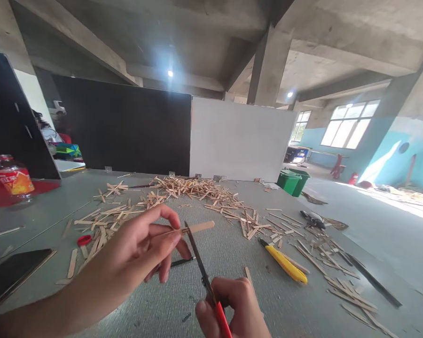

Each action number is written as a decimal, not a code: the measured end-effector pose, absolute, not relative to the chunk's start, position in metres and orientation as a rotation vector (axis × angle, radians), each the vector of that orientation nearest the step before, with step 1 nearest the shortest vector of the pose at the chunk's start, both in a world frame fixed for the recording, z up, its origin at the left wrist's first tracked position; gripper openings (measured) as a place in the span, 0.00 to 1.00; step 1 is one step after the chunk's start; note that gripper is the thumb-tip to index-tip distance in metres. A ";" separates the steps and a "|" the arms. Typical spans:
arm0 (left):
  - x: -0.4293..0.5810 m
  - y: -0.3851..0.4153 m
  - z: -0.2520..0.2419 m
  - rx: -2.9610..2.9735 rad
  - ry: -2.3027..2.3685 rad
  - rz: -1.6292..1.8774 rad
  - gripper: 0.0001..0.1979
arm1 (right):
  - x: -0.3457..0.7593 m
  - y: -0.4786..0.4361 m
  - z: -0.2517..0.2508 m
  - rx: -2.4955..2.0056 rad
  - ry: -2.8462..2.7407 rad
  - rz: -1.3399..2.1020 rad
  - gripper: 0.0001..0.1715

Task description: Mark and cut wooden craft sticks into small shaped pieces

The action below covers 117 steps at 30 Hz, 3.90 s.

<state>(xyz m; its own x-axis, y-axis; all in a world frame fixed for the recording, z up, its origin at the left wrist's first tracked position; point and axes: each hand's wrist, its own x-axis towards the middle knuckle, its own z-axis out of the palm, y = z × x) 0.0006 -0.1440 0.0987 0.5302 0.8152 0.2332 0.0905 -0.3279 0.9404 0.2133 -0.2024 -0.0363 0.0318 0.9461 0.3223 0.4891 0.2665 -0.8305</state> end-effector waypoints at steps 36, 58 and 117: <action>-0.001 -0.130 0.057 2.006 0.915 0.614 0.20 | 0.221 -0.190 -0.077 -1.176 -1.848 0.623 0.35; -0.003 -0.130 0.051 2.125 0.941 0.580 0.21 | 0.220 -0.191 -0.074 -1.215 -1.833 0.790 0.26; -0.001 -0.132 0.062 2.184 0.927 0.554 0.19 | 0.216 -0.195 -0.066 -1.279 -1.858 0.696 0.19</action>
